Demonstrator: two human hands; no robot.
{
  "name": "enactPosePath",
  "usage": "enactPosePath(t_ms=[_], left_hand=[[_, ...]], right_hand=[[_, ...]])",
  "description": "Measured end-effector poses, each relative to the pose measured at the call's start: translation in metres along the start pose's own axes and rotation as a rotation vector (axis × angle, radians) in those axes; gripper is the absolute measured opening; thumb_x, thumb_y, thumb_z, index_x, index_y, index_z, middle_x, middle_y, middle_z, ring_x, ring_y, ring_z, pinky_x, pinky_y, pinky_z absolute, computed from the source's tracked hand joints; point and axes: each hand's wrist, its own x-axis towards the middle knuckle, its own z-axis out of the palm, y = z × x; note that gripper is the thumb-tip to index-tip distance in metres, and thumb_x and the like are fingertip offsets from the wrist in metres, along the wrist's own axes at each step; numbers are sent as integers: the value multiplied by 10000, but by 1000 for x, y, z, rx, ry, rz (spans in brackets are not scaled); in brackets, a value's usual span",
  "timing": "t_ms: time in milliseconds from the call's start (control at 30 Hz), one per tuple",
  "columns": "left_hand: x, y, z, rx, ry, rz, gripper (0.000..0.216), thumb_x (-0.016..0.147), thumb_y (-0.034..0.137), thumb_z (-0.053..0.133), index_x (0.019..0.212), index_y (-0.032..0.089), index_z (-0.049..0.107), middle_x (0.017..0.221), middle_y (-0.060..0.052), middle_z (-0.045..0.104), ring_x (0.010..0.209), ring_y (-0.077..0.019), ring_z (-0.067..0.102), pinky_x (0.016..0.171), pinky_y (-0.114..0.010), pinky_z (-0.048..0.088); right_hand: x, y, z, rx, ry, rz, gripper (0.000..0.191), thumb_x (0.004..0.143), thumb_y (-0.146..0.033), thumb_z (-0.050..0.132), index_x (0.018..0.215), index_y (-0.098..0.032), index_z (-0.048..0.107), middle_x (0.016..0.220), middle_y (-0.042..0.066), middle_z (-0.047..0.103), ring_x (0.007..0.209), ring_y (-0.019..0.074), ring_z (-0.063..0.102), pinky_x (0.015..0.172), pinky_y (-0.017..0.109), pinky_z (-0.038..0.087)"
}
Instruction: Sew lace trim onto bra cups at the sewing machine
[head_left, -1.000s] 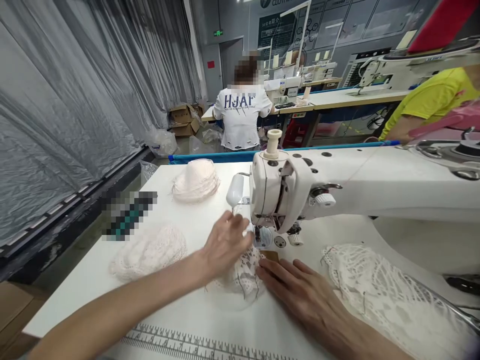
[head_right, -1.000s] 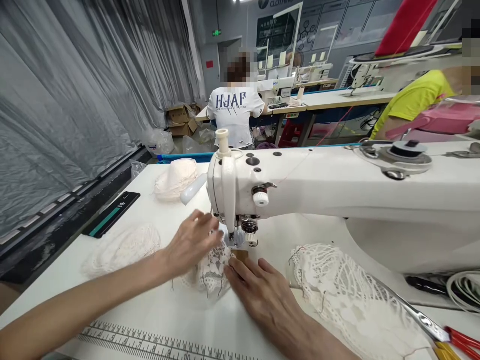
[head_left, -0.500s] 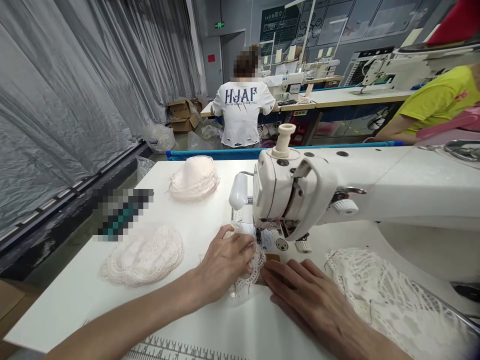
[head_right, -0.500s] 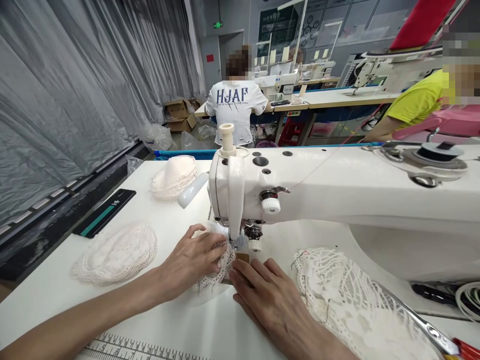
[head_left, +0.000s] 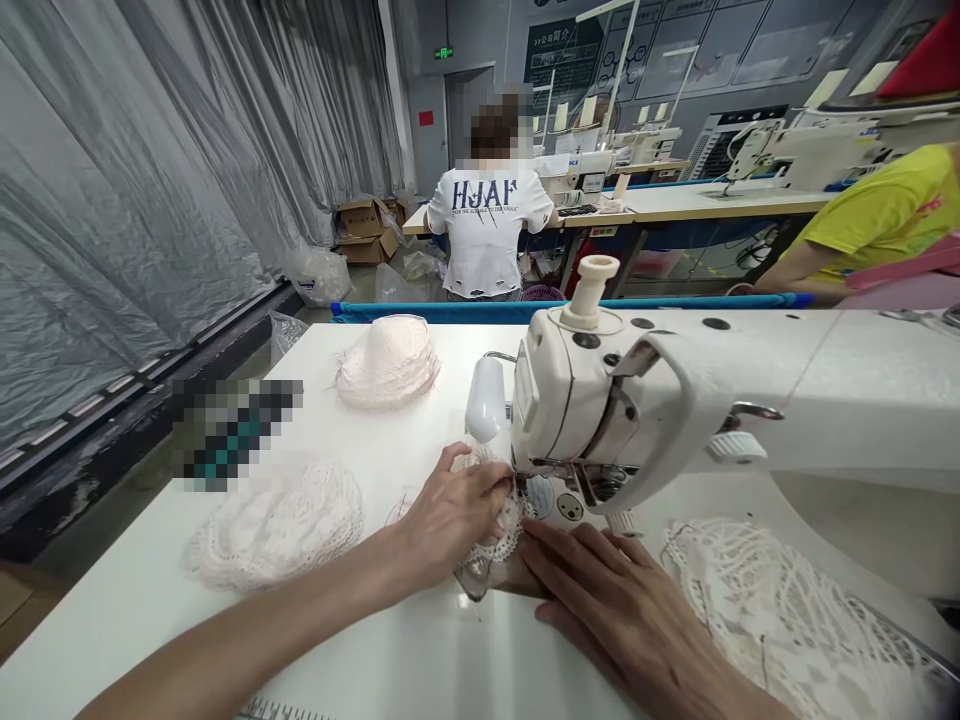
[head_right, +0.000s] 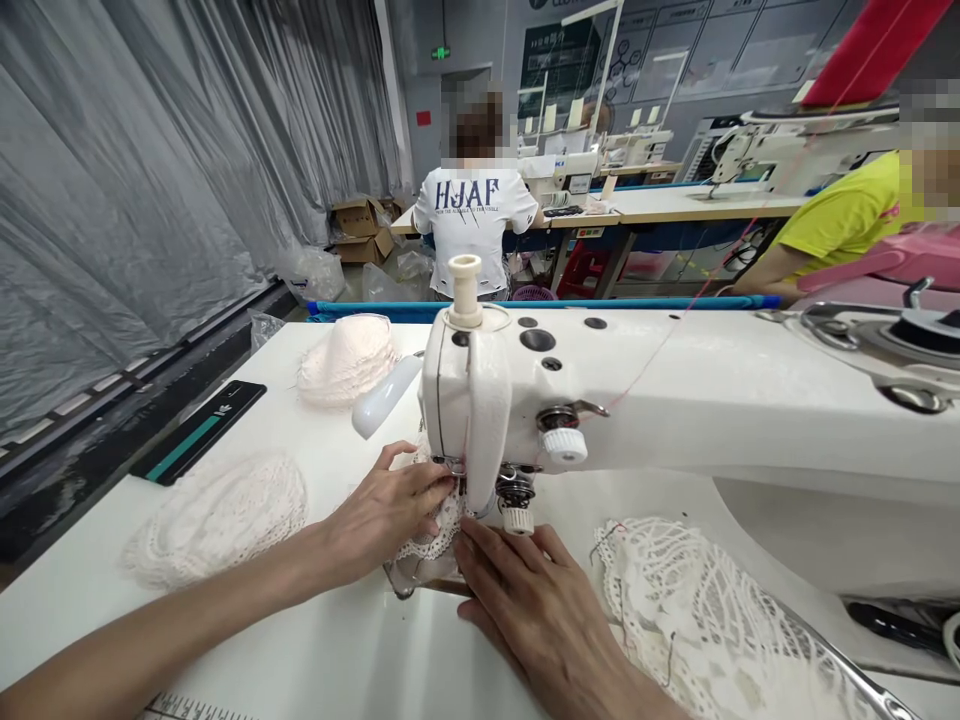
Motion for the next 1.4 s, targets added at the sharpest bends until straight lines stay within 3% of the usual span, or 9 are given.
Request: enactPosePath(t_ms=[300, 533, 1033, 1200, 1400], left_hand=[[-8, 10, -1, 64, 71, 73, 256, 844, 102, 461, 1093, 151, 494, 1132, -85, 588, 915, -142, 594, 1002, -414, 234], [-17, 25, -4, 153, 22, 110, 71, 867, 143, 505, 835, 173, 562, 871, -15, 622, 786, -131, 586, 853, -358, 337], [-20, 47, -9, 421, 107, 168, 243, 824, -10, 430, 1007, 54, 577, 946, -110, 653, 961, -194, 578, 895, -378, 409], [-22, 47, -8, 401, 113, 150, 195, 836, 1, 450, 815, 115, 607, 850, -59, 645, 857, -161, 587, 848, -346, 432], [-25, 58, -11, 421, 35, 72, 202, 774, -34, 469, 691, 113, 580, 686, -30, 546, 678, -154, 537, 674, -326, 423]], right_hand=[[0, -2, 1, 15, 7, -5, 306, 958, -292, 379, 1131, -157, 592, 1135, 77, 646, 885, 183, 574, 699, 326, 423], [-1, -5, -2, 19, 29, -6, 296, 957, -274, 388, 1126, -165, 605, 1123, 82, 650, 870, 191, 566, 692, 343, 405], [-7, -8, -2, 25, 14, 16, 288, 963, -268, 377, 1048, -197, 643, 1145, 58, 644, 883, 184, 568, 712, 348, 384], [-6, -7, -3, 45, 56, 1, 281, 957, -262, 392, 1107, -163, 608, 1117, 60, 659, 889, 190, 566, 704, 350, 390], [-6, -6, -3, 48, 35, -5, 291, 958, -264, 381, 1143, -171, 586, 1112, 71, 659, 905, 195, 565, 711, 349, 397]])
